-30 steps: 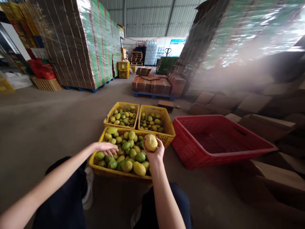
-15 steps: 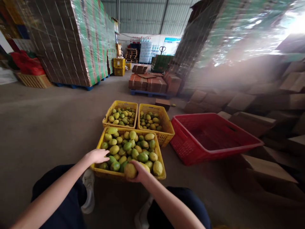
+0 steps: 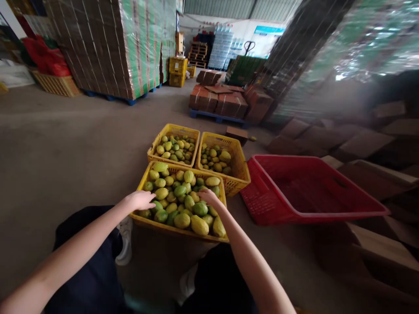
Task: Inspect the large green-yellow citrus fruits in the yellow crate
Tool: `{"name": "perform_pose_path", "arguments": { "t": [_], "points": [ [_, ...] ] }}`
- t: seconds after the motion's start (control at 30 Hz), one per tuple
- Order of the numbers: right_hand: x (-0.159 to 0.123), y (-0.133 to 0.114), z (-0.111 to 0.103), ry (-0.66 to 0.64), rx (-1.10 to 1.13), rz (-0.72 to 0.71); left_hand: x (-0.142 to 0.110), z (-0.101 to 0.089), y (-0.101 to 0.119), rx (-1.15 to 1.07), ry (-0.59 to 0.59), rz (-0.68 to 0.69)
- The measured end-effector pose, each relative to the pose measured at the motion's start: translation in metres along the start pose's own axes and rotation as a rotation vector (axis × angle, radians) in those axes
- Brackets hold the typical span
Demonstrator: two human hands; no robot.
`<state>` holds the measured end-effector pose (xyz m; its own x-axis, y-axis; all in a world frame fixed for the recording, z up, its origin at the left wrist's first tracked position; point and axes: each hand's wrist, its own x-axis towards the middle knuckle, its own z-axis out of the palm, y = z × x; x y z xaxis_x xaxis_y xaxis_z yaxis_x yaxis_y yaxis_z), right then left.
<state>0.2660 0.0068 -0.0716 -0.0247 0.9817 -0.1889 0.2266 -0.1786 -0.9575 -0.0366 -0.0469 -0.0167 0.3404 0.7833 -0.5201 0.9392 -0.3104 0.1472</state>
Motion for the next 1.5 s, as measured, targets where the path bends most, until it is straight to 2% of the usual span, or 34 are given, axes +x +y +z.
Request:
{"name": "perform_pose_path", "arguments": {
  "t": [0.1,0.27,0.37,0.43,0.53,0.67,0.77,0.83,0.9,0.97,1.03,1.17,1.23,1.33,1.5],
  "points": [
    [0.01,0.015,0.038,-0.131,-0.325,-0.028,0.003,-0.005,0.0,-0.014,-0.009,0.007],
    [0.034,0.021,0.097,-0.262,-0.729,-0.078,0.008,-0.013,-0.008,-0.022,0.016,0.007],
    [0.041,0.021,0.116,-0.274,-0.846,-0.065,0.009,-0.014,-0.015,-0.031,0.031,-0.017],
    [0.042,0.019,0.118,-0.255,-0.864,-0.052,0.008,-0.014,-0.02,-0.034,0.028,-0.024],
    [0.041,0.009,0.106,-0.205,-0.827,-0.028,0.009,-0.014,-0.021,-0.032,0.012,-0.022],
    [0.034,-0.027,0.069,-0.095,-0.595,-0.011,0.021,-0.01,-0.008,-0.033,-0.019,-0.003],
    [0.009,-0.066,0.036,-0.054,-0.285,-0.045,0.038,0.001,0.007,-0.05,-0.074,0.013],
    [-0.018,-0.089,0.017,-0.025,0.174,-0.112,0.049,0.011,0.015,-0.063,-0.082,0.009],
    [-0.045,-0.1,0.005,-0.029,0.441,-0.131,0.059,0.02,0.017,-0.073,-0.05,-0.02],
    [-0.066,-0.098,-0.002,-0.06,0.603,-0.077,0.067,0.029,0.015,-0.083,0.003,-0.07],
    [-0.074,-0.084,-0.004,-0.018,0.7,0.034,0.075,0.037,0.011,-0.106,0.053,-0.121],
    [-0.066,-0.054,-0.004,0.126,0.809,0.241,0.092,0.055,0.008,-0.169,0.136,-0.213],
    [-0.061,-0.048,-0.005,0.082,0.836,0.25,0.1,0.063,0.01,-0.186,0.17,-0.264],
    [-0.062,-0.052,-0.006,0.03,0.886,0.242,0.107,0.071,0.016,-0.194,0.204,-0.331],
    [-0.065,-0.067,-0.004,0.202,1.015,0.23,0.107,0.072,0.025,-0.198,0.277,-0.38]
  ]
}}
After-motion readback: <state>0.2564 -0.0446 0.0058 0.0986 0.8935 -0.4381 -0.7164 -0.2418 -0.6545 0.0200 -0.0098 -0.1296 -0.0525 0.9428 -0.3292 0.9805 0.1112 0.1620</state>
